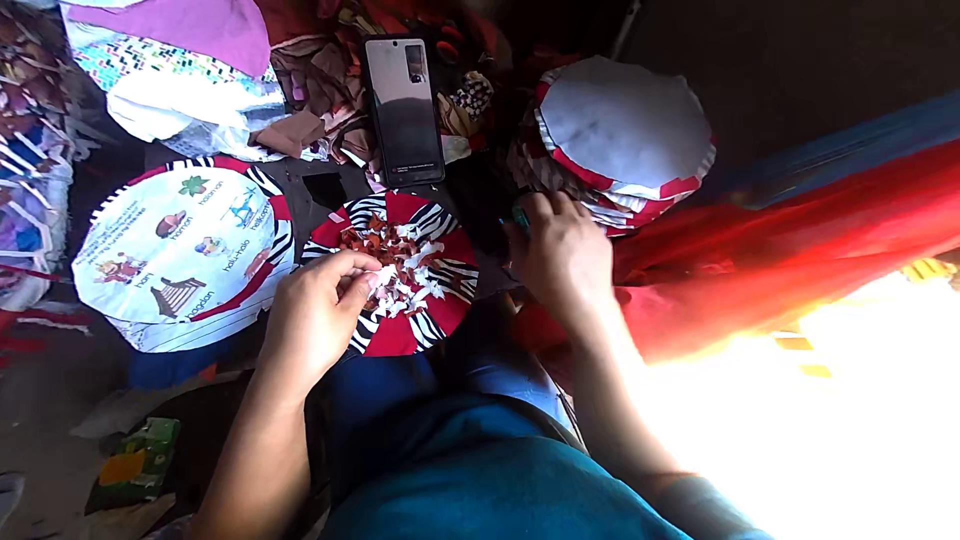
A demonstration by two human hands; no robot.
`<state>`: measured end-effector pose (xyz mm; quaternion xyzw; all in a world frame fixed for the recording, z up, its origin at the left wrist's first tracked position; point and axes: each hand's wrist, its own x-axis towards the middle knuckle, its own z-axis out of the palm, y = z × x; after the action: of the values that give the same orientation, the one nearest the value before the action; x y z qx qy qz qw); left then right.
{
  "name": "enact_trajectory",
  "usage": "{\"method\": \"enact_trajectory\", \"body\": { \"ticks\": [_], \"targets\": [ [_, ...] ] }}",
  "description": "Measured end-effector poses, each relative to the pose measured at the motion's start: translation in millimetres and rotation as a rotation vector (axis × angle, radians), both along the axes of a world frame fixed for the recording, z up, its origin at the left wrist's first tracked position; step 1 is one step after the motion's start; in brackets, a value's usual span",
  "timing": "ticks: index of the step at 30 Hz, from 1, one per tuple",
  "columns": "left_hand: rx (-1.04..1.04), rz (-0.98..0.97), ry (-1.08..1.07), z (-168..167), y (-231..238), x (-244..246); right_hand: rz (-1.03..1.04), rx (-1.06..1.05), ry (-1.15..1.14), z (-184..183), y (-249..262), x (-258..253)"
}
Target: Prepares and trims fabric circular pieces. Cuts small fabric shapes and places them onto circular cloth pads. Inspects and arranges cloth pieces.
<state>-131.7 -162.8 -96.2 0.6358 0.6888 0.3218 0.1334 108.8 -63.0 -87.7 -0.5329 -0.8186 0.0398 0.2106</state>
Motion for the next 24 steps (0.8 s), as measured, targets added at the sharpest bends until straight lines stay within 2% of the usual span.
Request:
{"method": "enact_trajectory", "body": {
  "ticks": [3, 8, 10, 13, 17, 19, 21, 24],
  "targets": [
    [0.007, -0.001, -0.074, 0.9, 0.1, 1.4, -0.143, -0.185, -0.135, 7.4, 9.4, 9.2],
    [0.053, -0.04, -0.367, -4.0, 3.6, 0.8, -0.164, -0.305, -0.239, 8.8, 13.3, 2.4],
    [0.069, -0.049, -0.507, -7.5, 3.8, -1.3, -0.167, -0.337, -0.21, 9.1, 16.3, 2.5],
    [0.061, -0.013, -0.677, -7.3, 1.2, -0.1, -0.148, -0.291, -0.061, 8.5, 7.8, 8.6],
    [0.064, 0.053, -0.778, -1.3, -0.4, 6.6, -0.114, -0.16, 0.034, 14.8, -20.2, 17.2],
    [0.074, 0.063, -0.779, 0.4, -0.4, 10.1, -0.034, -0.15, 0.198, 14.4, -35.0, 24.0],
    [0.095, 0.052, -0.793, 1.2, 0.0, 13.7, 0.173, -0.271, 0.51, 1.0, -53.5, 28.9],
    [0.131, 0.015, -0.852, 0.7, 0.4, 18.8, 0.631, -0.915, 1.093, -34.9, -83.9, 27.6]
  ]
}}
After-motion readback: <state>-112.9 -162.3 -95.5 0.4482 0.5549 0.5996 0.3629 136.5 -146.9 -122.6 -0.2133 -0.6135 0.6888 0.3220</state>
